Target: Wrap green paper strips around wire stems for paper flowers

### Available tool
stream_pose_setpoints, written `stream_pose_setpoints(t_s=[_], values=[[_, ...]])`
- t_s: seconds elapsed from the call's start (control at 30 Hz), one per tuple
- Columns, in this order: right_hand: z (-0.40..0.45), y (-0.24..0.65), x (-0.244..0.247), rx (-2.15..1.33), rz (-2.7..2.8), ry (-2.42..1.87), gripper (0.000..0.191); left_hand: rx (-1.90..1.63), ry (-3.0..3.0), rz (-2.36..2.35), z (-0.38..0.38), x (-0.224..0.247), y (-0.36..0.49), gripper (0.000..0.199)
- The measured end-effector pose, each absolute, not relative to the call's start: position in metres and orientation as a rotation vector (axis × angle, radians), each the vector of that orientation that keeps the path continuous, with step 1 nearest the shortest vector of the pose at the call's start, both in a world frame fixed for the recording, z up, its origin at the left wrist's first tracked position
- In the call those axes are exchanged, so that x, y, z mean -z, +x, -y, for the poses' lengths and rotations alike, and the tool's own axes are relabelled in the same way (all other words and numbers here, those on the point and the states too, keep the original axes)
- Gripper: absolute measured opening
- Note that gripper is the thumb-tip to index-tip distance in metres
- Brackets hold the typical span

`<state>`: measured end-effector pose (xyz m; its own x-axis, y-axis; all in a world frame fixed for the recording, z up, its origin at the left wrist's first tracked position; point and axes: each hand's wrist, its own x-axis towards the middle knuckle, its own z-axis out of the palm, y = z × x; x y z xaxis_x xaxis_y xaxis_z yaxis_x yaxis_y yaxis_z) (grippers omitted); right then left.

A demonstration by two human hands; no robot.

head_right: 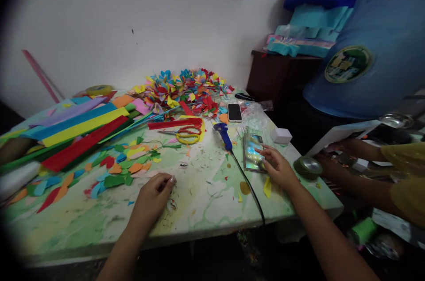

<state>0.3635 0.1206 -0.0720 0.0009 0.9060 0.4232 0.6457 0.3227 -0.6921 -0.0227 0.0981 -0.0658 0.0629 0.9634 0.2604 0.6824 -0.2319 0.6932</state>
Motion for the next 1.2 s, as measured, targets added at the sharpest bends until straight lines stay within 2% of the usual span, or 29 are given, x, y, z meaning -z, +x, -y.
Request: stream_pose_setpoints(t_s=[0.4,0.6,0.8,1.03,1.2], values=[[-0.128,0.3699,0.0767,-0.241,1.923,-1.481,0.027,-0.954,1.964,-1.635,-0.0982,0.0638,-0.0224,0.023],[-0.1216,0.3662,0.07,-0.263,2.056,-1.358,0.026,-0.959,1.957,-1.636,-0.0987,0.0638,-0.0225,0.023],[-0.1226,0.3641,0.0697,-0.217,1.86,-1.443,0.022,-0.936,1.946,-1.648,-0.0971,0.0639,-0.0236,0.023],[-0.1294,0.3697,0.076,-0.192,1.874,-1.503,0.025,-0.928,1.958,-1.635,-0.0978,0.0633,-0.0227,0.024],[-0.1243,0.3678,0.0722,-0.239,1.956,-1.398,0.021,-0.94,1.948,-1.635,-0.0977,0.0636,-0.0227,0.023]])
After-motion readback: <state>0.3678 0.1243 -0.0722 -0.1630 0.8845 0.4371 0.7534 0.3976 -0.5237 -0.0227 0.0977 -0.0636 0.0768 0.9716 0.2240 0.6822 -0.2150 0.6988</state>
